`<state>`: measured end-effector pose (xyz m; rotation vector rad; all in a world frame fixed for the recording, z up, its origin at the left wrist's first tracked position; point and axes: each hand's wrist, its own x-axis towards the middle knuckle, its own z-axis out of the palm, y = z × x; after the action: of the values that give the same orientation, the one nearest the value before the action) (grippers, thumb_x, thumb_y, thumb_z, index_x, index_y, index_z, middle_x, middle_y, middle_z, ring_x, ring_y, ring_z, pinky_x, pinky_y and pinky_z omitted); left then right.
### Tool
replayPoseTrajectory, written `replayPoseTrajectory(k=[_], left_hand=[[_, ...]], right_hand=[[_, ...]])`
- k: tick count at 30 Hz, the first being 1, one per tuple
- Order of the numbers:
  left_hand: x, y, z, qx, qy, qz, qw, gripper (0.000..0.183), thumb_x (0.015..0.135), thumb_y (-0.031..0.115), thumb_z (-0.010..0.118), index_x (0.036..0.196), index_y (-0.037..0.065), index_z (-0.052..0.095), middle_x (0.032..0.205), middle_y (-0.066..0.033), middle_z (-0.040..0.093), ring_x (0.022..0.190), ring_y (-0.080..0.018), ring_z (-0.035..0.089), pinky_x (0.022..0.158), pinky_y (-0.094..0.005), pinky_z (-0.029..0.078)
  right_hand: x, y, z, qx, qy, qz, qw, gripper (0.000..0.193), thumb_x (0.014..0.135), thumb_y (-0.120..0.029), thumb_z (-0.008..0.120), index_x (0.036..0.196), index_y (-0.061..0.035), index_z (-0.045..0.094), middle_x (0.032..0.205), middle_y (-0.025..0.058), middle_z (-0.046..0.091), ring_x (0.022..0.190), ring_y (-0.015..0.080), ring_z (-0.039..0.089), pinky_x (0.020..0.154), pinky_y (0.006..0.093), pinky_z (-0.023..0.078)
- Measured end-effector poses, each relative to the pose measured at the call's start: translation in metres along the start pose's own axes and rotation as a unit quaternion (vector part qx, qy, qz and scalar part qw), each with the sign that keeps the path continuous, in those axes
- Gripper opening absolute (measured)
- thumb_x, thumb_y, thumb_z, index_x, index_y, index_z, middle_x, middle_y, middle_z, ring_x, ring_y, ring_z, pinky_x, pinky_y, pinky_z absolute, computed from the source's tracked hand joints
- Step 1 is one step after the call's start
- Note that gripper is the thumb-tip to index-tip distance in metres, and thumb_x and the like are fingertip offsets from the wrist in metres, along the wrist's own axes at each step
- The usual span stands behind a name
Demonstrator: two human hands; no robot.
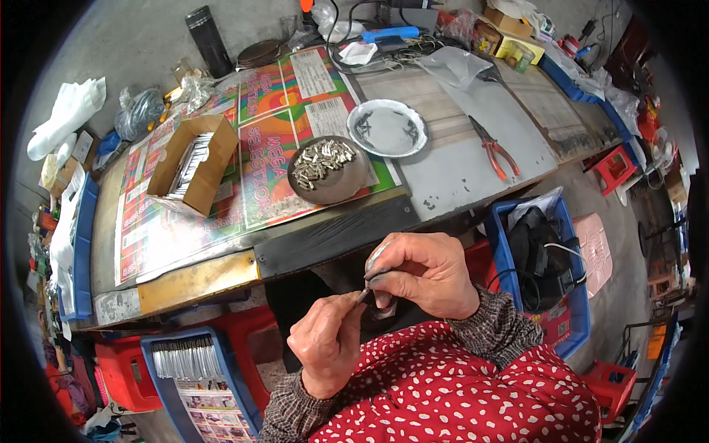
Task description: The person assembles small metal terminals into a black plastic housing by hand.
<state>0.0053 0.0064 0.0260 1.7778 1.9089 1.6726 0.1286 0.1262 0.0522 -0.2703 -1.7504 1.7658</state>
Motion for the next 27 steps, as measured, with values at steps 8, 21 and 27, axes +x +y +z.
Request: replayPoseTrajectory(k=[8,21,27], left_hand=[[0.000,-0.009,-0.004,-0.012,-0.020,-0.036,0.999,0.020,0.068,-0.011,0.067,0.086,-0.002,0.063,0.073,-0.0138,0.063,0.062,-0.0251,0.063,0.054,-0.0291,0.050],[0.009,-0.027,-0.007,0.000,0.013,-0.039,0.999,0.020,0.068,-0.011,0.066,0.085,-0.002,0.062,0.073,-0.0136,0.064,0.062,-0.0258,0.063,0.055,-0.0296,0.050],[0.004,-0.040,-0.015,-0.022,0.027,-0.123,0.992,0.014,0.073,-0.007,0.067,0.085,-0.003,0.061,0.075,-0.0126,0.064,0.067,-0.0178,0.063,0.061,-0.0243,0.047]], right_hand=[[0.004,0.007,-0.004,-0.019,0.014,0.015,1.000,0.004,0.085,0.002,0.059,0.088,0.0030,0.057,0.082,0.0053,0.057,0.063,0.0082,0.058,0.056,0.0202,0.047],[0.031,0.017,0.001,-0.110,-0.004,0.028,0.994,0.010,0.079,0.001,0.064,0.088,0.0002,0.058,0.077,0.0059,0.058,0.068,0.0074,0.055,0.057,0.0222,0.044],[0.081,0.033,-0.034,-0.411,0.043,-0.081,0.907,0.012,0.079,-0.007,0.062,0.085,0.0035,0.060,0.076,0.0117,0.059,0.067,0.0221,0.059,0.061,0.0297,0.045]])
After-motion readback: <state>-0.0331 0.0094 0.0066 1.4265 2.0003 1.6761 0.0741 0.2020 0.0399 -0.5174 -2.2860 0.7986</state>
